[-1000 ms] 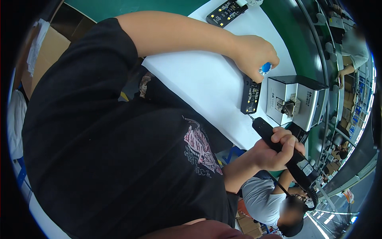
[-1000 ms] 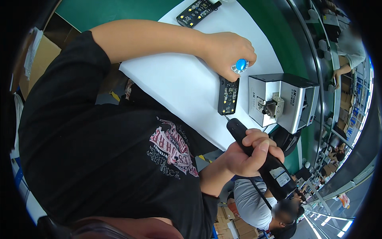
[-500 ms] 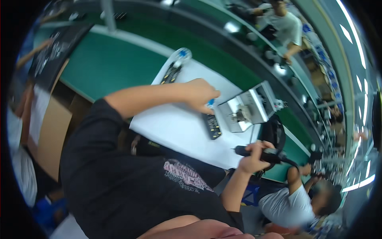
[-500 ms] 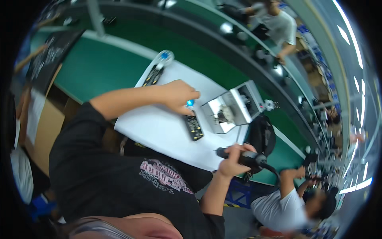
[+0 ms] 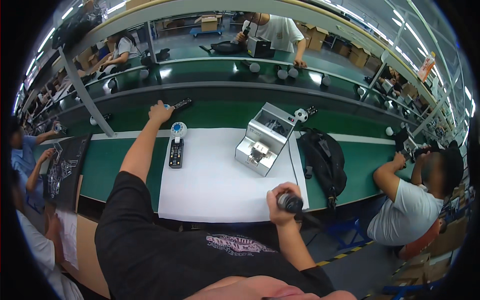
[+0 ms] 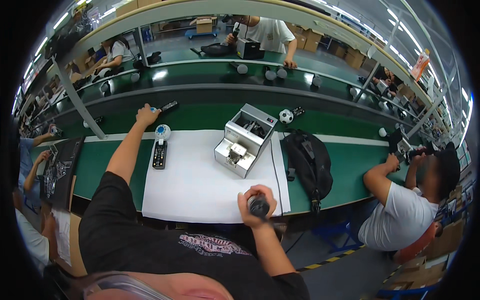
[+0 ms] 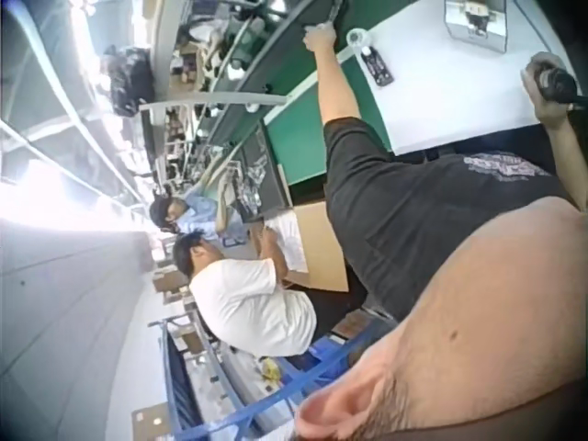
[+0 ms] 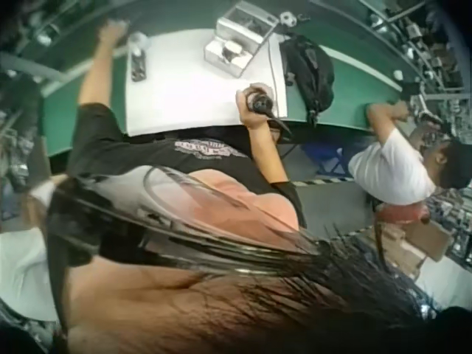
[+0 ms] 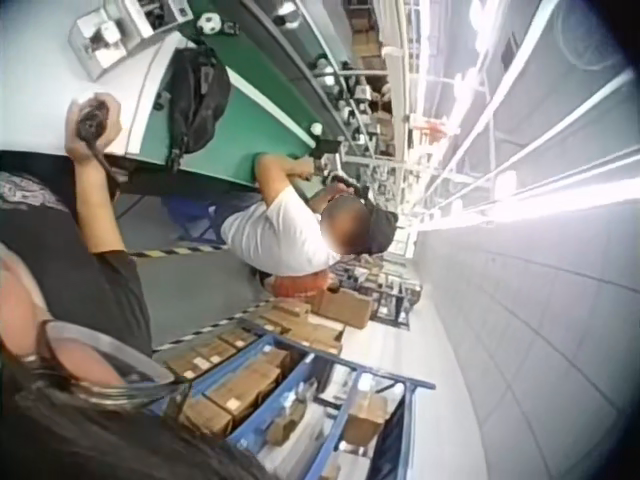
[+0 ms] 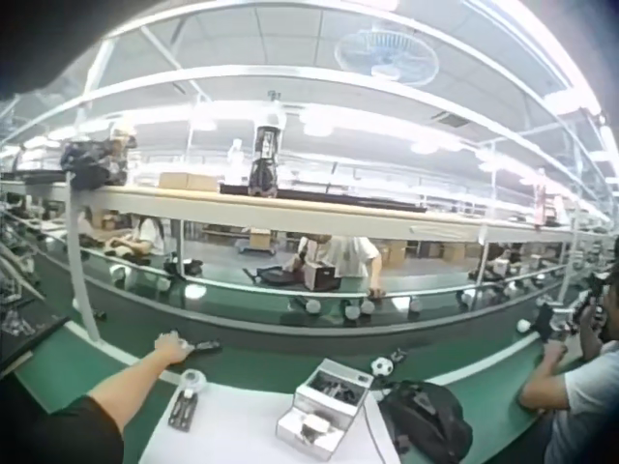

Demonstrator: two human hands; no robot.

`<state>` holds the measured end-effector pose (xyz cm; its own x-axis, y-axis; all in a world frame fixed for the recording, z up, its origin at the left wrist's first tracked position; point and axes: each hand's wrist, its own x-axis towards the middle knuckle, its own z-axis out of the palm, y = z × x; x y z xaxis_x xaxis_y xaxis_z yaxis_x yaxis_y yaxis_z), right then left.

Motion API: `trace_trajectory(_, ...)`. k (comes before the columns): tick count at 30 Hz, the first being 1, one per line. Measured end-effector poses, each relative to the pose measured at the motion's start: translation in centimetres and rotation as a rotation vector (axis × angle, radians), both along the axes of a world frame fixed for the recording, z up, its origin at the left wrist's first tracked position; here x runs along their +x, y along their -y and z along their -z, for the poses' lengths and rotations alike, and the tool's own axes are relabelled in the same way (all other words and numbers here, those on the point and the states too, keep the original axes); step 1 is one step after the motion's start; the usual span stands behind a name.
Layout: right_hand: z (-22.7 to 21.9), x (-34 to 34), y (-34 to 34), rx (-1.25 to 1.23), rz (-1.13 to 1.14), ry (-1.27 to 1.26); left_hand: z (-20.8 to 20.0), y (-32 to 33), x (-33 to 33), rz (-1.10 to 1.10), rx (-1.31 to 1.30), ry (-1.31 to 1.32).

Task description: Assembling electronic components using an electric screwdriver.

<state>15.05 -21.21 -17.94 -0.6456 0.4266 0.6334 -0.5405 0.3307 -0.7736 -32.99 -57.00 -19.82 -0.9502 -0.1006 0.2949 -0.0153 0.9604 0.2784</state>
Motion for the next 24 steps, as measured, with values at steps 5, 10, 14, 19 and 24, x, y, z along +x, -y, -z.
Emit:
trace_trajectory(5, -0.2, 2.3, -0.1, 0.095, -0.037, 0.025, -6.1, -4.8, 8.9, 0.484, 0.152, -0.077)
trace_trajectory(10, 0.7, 1.7, -1.4, -0.074, -0.072, -0.065, -3.3, -3.7, 13.6, 0.8, 0.048, 0.051)
trace_trajectory(14, 0.7, 1.1, -1.8, -0.245, -0.126, -0.078, -2.8, -3.0, 14.8, 0.618, 0.209, 0.127)
trace_trajectory(19, -0.1, 1.2, -1.3, -0.099, -0.124, -0.046, -2.2, -7.5, 20.6, 0.721, 0.257, 0.193)
trace_trajectory(24, -2.2, -0.5, 0.7, -0.161, -0.047, 0.033, 0.6, -13.5, 23.6, 0.956, 0.39, 0.135)
